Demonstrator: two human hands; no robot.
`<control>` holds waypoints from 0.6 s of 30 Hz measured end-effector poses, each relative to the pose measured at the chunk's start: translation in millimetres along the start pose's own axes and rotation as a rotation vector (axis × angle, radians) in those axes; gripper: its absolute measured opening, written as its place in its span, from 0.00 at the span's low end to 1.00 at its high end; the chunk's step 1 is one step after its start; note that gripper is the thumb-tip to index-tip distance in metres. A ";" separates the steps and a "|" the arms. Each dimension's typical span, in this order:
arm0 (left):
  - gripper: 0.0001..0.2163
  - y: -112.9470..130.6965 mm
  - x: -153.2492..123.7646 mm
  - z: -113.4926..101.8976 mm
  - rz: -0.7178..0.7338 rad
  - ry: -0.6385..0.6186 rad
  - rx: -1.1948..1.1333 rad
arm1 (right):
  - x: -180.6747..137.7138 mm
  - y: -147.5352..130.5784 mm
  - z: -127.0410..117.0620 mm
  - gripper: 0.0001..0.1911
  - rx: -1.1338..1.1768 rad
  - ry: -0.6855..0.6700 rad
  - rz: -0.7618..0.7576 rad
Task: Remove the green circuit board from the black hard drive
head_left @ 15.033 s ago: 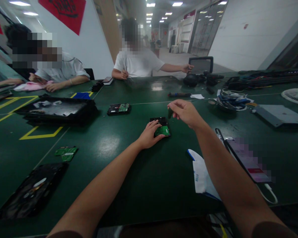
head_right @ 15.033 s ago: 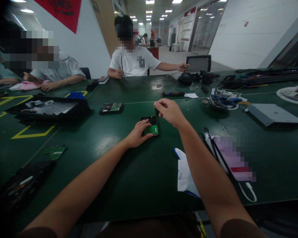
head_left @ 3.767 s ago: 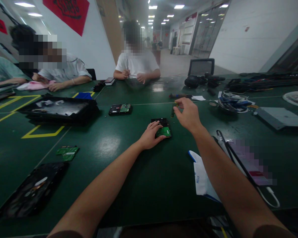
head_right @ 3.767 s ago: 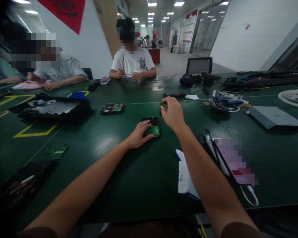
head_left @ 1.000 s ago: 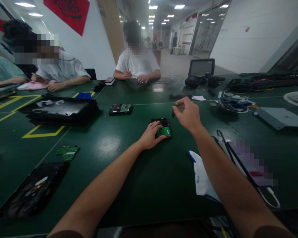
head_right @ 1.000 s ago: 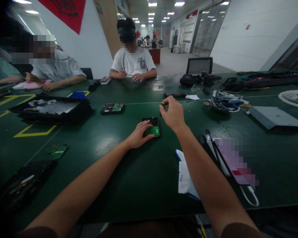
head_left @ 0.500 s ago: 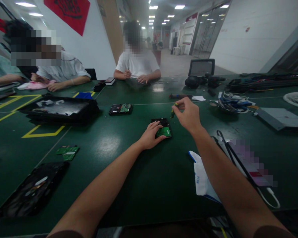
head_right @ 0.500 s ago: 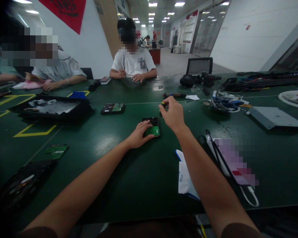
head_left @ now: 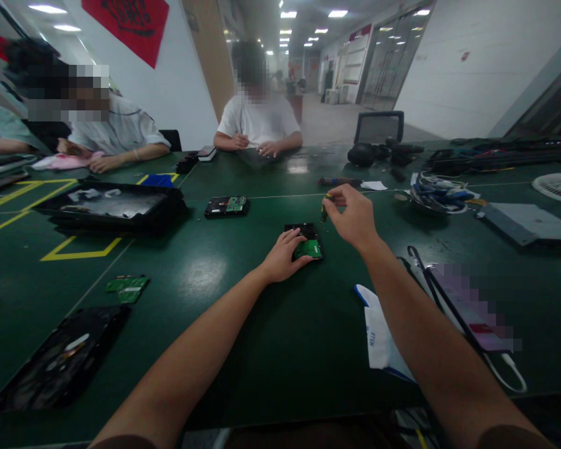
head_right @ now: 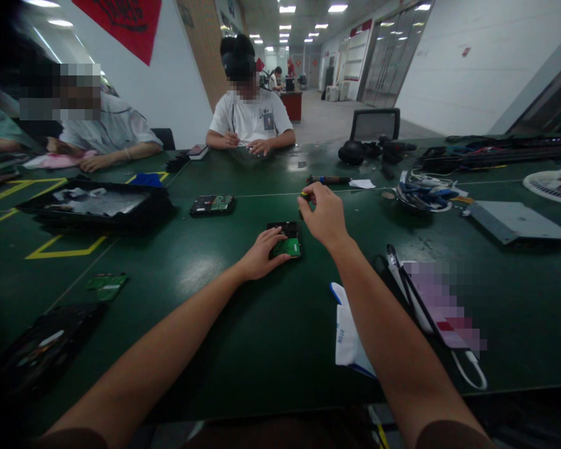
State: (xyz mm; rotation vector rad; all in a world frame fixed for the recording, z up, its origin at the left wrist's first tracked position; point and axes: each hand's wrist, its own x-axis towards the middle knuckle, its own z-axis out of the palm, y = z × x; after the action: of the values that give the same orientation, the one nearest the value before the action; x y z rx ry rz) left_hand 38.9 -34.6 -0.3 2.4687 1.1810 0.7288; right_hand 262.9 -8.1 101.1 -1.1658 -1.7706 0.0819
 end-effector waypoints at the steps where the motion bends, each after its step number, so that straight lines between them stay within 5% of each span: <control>1: 0.29 -0.2 0.1 0.1 -0.002 -0.002 0.001 | 0.0 -0.5 -0.1 0.08 -0.004 -0.004 -0.017; 18: 0.28 1.6 -0.3 -0.8 -0.015 0.000 -0.005 | 0.0 -0.4 -0.3 0.08 -0.034 0.007 0.004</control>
State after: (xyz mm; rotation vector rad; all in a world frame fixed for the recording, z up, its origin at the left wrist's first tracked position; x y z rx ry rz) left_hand 39.3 -35.8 1.0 2.4527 1.1950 0.7264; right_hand 262.8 -8.4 101.4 -1.1932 -1.7699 0.0505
